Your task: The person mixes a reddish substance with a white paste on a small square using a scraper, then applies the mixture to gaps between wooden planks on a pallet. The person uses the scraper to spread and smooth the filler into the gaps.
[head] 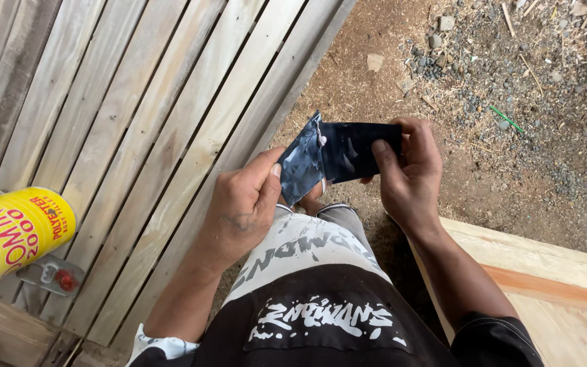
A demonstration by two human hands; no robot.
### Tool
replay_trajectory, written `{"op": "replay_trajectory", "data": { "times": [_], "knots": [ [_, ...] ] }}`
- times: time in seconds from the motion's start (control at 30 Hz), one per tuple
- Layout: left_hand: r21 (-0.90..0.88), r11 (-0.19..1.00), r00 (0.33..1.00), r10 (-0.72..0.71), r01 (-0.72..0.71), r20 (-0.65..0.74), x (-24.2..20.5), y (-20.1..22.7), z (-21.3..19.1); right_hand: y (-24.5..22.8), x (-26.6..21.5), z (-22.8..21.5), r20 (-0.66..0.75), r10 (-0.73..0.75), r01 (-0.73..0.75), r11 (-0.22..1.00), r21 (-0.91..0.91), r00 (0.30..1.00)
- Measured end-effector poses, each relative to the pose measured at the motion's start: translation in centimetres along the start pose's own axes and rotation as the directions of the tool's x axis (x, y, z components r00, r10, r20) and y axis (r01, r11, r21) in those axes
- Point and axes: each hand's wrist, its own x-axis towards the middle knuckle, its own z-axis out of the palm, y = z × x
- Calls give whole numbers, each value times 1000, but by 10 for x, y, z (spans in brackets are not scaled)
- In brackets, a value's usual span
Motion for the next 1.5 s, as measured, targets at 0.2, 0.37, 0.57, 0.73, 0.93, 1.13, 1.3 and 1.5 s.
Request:
{"op": "replay_trajectory", "data": {
  "times": [0.2, 0.37, 0.57, 0.73, 0.93, 1.13, 1.3, 1.5],
  "knots": [
    [-83, 996, 999, 41, -41, 0, -1, 3, -1, -12, -5, 10, 54, -47, 46, 999, 27, 997],
    [-27, 999, 999, -24, 25, 33, -2, 2, -3, -17, -13, 11, 120, -161, 167, 985, -39, 980],
    [-38, 999, 1000, 23, -22, 14, -7, -4, -7, -16, -12, 9, 246, -278, 323, 932, -165, 928],
    [-151, 987, 998, -53, 59, 42, -7, -21, -26, -35, -2, -30, 458, -282, 342, 938, -52, 843],
    [-248, 965, 995, -97, 89, -18, -4, -31, -44, -50, 28, -55, 467, -326, 488, 826, -282, 822],
    [-204, 967, 985, -167, 153, -51, 1, -22, -34, -60, 84, -19, 625, -390, 685, 645, -338, 676],
    [-155, 979, 978, -153, 131, -141, 14, -3, -15, -65, 113, -31, 681, -508, 807, 551, -214, 528],
    [-126, 988, 965, -119, 92, -232, 31, 15, 24, -46, 126, -67, 708, -469, 775, 608, -175, 528]
  ]
}}
